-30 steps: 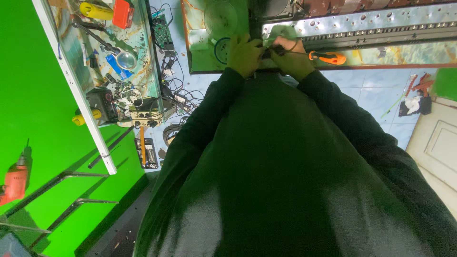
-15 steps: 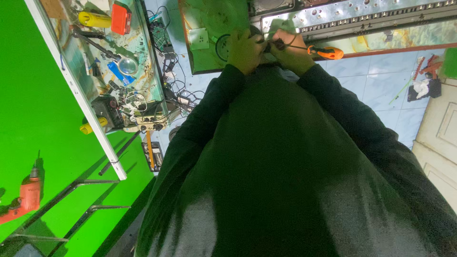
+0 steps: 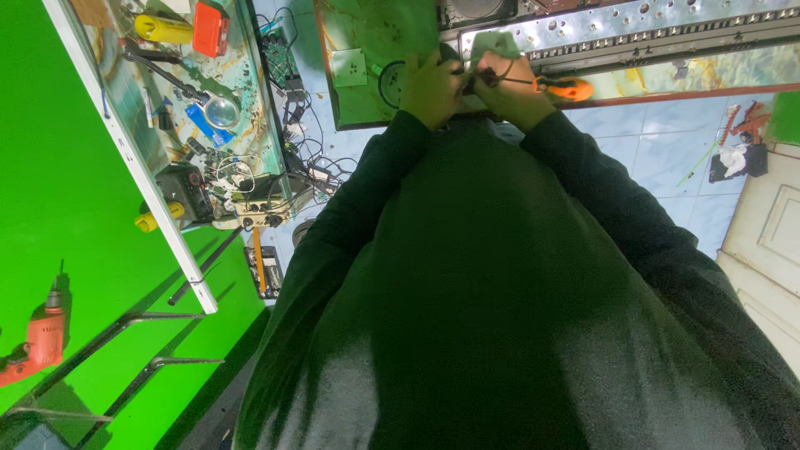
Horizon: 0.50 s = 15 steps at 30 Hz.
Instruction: The person holds a small plastic piece, cleans it with a blue cloth, and then uses a screwdriver to secure screws into a keyboard panel on a workbench.
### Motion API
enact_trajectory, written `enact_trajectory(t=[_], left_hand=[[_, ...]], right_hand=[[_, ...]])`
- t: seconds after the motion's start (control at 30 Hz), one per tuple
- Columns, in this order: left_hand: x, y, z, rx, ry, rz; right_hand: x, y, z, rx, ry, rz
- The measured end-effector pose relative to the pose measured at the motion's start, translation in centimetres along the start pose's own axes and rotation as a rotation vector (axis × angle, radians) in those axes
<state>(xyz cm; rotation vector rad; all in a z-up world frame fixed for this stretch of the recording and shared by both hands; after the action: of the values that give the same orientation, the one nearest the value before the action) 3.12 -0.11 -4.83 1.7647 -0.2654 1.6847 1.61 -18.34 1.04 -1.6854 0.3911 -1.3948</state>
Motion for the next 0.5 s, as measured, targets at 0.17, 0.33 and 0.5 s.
enact_trajectory(t=[0.17, 0.33, 0.5], left_hand=[[2.2, 0.6, 0.4, 0.058, -0.156, -0.118], [4.3, 0.4, 0.3, 0.081, 0.002, -0.109], [6.3, -0.1, -0.2, 0.060, 0.244, -0.373]], right_hand=[[-3.2, 5.6, 0.4, 0.051, -0.130, -0.284], [-5.3, 9.8, 1.6, -0.647, -0.234, 0.102], [-3.3, 5.4, 0.7, -0.116, -0.125, -0.233]])
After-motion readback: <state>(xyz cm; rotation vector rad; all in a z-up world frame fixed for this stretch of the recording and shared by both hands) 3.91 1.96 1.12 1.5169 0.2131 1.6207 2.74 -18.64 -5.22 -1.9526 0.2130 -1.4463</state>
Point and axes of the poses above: each hand's wrist, its own z-axis towards the middle knuckle, its own x-axis out of the back of the hand, y = z × x, the point moved 3 cm from there along z, towards the middle knuckle, and after that the axes turned 4 degrees about z, right-handed, at the moved point
